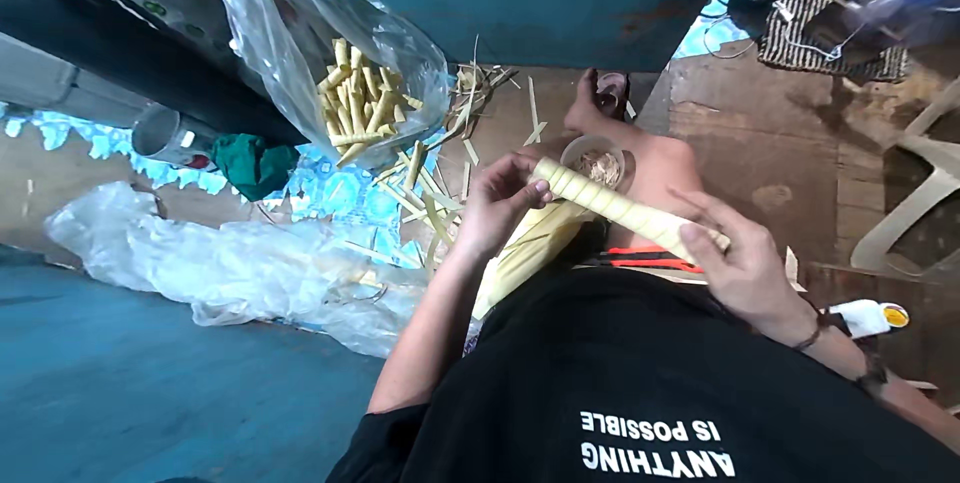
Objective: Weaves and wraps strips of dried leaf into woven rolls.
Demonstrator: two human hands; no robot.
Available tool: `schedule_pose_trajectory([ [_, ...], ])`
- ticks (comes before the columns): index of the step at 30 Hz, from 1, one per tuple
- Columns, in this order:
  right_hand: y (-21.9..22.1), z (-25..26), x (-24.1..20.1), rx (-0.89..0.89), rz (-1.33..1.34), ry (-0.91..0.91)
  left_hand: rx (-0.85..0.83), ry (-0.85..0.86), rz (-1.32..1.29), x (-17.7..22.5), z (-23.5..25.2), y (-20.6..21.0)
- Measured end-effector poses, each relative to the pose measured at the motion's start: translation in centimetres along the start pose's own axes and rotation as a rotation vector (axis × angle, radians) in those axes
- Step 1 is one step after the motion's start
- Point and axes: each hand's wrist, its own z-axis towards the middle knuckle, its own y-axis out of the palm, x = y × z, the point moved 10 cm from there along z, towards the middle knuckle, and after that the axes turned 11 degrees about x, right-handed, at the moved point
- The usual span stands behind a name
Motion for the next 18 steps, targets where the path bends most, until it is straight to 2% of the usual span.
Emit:
schedule_pose_trajectory([
  [1,-0.2,-0.1,-1.6,0.067,-0.177,-0.249,0.024,-0.028,-0.015,-0.4,0.0,-0.1],
  [2,-0.1,-0.3,-2.5,0.112,-0.280,-0.415,0.039,-0.054,-0.037,-0.8,-0.1,-0.1],
  [3,-0.1,-0.4,-2.7,0.131,-0.306,-0.476,0.039,-0.067,-0.053,-1.1,-0.1,-0.1],
  [4,-0.1,-0.4,-2.3,0.120,-0.249,-0.424,0.025,-0.067,-0.057,-1.3,-0.2,-0.1],
  [5,-0.1,-0.2,-1.3,0.079,-0.128,-0.277,0.000,-0.050,-0.046,-1.2,-0.2,0.0],
  [8,1.3,-0.4,2.3,-0.115,0.394,0.324,-0.047,0.027,-0.009,-0.6,-0.3,0.0],
  [10,2.1,-0.9,3.3,-0.195,0.575,0.590,-0.050,0.073,-0.020,-0.3,-0.4,0.0],
  [14,3.9,-1.9,4.7,-0.394,0.689,0.856,-0.045,0.116,-0.120,-0.3,-1.0,0.3],
  [18,6.0,-2.6,6.0,-0.578,0.725,0.912,0.076,0.217,-0.098,-0.9,-2.0,-0.7],
])
